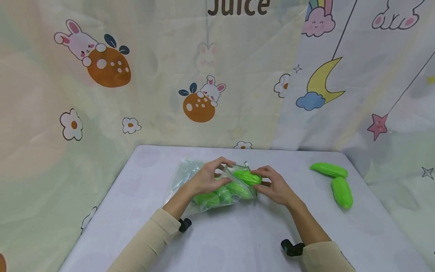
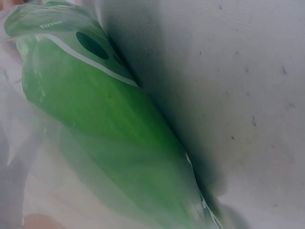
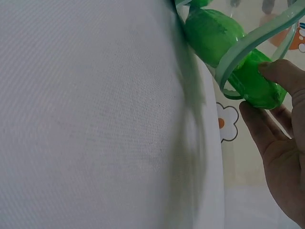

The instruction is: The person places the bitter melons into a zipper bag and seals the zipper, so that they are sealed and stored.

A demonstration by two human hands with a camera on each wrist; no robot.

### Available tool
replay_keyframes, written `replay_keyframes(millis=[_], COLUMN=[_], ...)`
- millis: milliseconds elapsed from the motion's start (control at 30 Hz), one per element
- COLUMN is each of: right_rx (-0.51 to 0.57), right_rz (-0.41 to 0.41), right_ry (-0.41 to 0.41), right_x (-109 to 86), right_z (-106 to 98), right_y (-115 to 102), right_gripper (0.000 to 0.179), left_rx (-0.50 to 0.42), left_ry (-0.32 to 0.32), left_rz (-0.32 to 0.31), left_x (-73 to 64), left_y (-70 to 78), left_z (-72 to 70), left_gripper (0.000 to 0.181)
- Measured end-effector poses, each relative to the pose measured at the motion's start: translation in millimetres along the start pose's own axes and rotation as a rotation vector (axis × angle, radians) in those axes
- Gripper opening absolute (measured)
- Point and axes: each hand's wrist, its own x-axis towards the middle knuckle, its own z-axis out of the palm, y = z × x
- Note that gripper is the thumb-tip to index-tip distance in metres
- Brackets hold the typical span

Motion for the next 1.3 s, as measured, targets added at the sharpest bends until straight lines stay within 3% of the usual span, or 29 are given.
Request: replay_keyframes(millis=[167,500,933,1300], right_rx=[-0.003,-0.055,-0.026,0.036], right_rz=[-0.008,0.013,-0.029,0.054], right_ry=[-0.007,-0.063,-0.082,-0.063], right_x=[0.8,2.5,1.6,-0.1], right_z=[-1.6,-5.0,-10.1,-7.3], right_y=[-1.0,-1.8,1.2,2.8], right_gripper=[0.046,0.049,0.047,0.039], left_rx=[-0.014,-0.072,-0.094,-0.152], left_ry=[-0.007,-0.043,-0.039,-0.023], left_rz=[-0.010,-0.103,-0.111,-0.135], left_x=[1.9,2.2,2.5,1.5], left_y=[-0.1,-5.0,-4.3,-7.5], left_z=[0.4,0.2,-0.7,0.0], left_gripper=[0.041,0.043,0.053,0.051])
